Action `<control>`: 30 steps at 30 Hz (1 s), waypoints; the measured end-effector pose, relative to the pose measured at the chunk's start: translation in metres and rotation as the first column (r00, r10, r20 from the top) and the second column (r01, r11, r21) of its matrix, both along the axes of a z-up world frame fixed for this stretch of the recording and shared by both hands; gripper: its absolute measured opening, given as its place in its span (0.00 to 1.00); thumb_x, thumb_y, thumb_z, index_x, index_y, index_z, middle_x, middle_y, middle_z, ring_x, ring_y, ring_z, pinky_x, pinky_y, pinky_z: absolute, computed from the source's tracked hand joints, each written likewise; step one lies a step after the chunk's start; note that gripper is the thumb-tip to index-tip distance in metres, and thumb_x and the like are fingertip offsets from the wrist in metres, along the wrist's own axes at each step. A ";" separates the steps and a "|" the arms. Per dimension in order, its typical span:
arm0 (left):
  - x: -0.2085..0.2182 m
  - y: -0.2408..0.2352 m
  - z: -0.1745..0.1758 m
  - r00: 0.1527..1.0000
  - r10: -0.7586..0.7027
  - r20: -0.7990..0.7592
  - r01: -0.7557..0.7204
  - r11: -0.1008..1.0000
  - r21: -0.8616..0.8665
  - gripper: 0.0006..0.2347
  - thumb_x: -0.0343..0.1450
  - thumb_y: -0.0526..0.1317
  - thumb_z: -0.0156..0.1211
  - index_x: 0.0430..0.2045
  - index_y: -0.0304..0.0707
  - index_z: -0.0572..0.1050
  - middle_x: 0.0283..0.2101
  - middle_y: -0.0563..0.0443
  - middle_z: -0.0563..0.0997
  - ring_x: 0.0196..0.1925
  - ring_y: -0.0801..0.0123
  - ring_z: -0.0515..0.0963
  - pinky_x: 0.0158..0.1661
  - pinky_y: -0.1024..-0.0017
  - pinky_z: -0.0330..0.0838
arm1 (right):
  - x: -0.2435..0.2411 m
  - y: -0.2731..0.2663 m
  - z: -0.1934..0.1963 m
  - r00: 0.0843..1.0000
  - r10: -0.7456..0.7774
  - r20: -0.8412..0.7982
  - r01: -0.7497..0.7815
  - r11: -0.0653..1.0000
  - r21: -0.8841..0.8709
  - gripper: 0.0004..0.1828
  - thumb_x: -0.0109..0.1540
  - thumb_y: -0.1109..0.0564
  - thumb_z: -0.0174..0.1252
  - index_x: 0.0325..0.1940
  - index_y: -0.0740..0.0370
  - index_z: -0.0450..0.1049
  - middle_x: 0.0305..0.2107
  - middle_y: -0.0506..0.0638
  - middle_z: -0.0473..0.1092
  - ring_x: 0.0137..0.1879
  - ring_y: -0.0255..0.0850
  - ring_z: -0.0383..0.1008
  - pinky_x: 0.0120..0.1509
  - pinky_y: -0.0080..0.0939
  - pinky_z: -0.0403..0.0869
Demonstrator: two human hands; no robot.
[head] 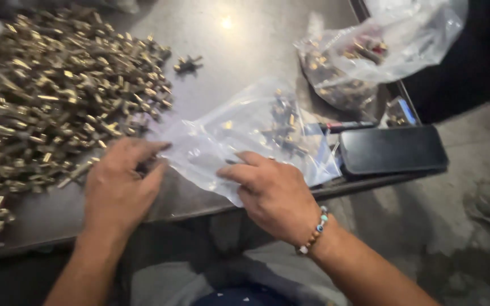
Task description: The person sorts through a pile of brass fittings on a metal table and places them into a plastic bag by hand.
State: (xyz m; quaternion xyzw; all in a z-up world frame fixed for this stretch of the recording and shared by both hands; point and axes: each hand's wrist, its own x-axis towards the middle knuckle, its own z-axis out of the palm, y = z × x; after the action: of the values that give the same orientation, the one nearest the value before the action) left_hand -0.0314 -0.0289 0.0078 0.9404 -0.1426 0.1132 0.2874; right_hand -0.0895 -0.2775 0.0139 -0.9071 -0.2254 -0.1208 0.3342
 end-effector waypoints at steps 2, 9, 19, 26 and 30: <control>-0.002 -0.011 0.011 0.994 0.019 -0.107 -0.034 0.990 -0.134 0.14 0.64 0.41 0.69 0.43 0.47 0.83 0.42 0.51 0.82 0.39 0.63 0.83 0.39 0.66 0.77 | 0.004 0.002 0.001 0.991 -0.083 -0.105 0.084 0.996 0.010 0.20 0.57 0.61 0.59 0.53 0.48 0.77 0.43 0.53 0.76 0.43 0.53 0.78 0.44 0.50 0.75; 0.006 -0.038 0.002 0.968 0.120 -0.218 -0.139 0.987 -0.075 0.16 0.62 0.43 0.73 0.43 0.47 0.84 0.36 0.49 0.83 0.31 0.64 0.81 0.36 0.67 0.75 | 0.011 0.005 -0.012 0.986 -0.127 -0.108 0.137 0.986 0.090 0.26 0.55 0.59 0.62 0.59 0.55 0.75 0.40 0.53 0.76 0.41 0.52 0.78 0.43 0.48 0.76; 0.038 -0.020 0.012 0.994 0.055 -0.099 -0.073 0.980 -0.185 0.07 0.70 0.36 0.59 0.38 0.45 0.82 0.42 0.52 0.84 0.38 0.68 0.86 0.37 0.68 0.80 | 0.029 -0.006 -0.019 0.900 -0.403 -0.165 0.397 0.915 -0.069 0.26 0.56 0.57 0.64 0.60 0.53 0.73 0.41 0.56 0.76 0.43 0.56 0.77 0.43 0.54 0.75; 0.106 -0.021 0.007 0.986 -0.144 0.087 0.079 0.852 0.518 0.27 0.57 0.35 0.60 0.54 0.44 0.75 0.57 0.36 0.73 0.59 0.44 0.73 0.52 0.53 0.71 | 0.025 -0.014 -0.017 0.799 -0.499 -0.335 0.595 0.738 0.320 0.22 0.57 0.59 0.62 0.56 0.59 0.77 0.39 0.56 0.80 0.42 0.44 0.82 0.47 0.41 0.76; 0.089 -0.026 0.012 0.978 -0.166 -0.123 0.205 0.863 0.462 0.23 0.63 0.34 0.59 0.56 0.51 0.73 0.60 0.48 0.75 0.63 0.54 0.74 0.60 0.61 0.71 | 0.025 -0.017 -0.026 0.837 -0.465 -0.289 0.547 0.697 0.463 0.24 0.56 0.62 0.62 0.57 0.65 0.75 0.42 0.54 0.80 0.47 0.36 0.80 0.51 0.36 0.75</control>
State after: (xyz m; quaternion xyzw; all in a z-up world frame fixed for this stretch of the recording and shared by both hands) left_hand 0.0578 -0.0549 0.0196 0.9676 -0.2441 0.0095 0.0646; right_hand -0.0645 -0.2947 -0.0118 -0.8123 0.1014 -0.1971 0.5395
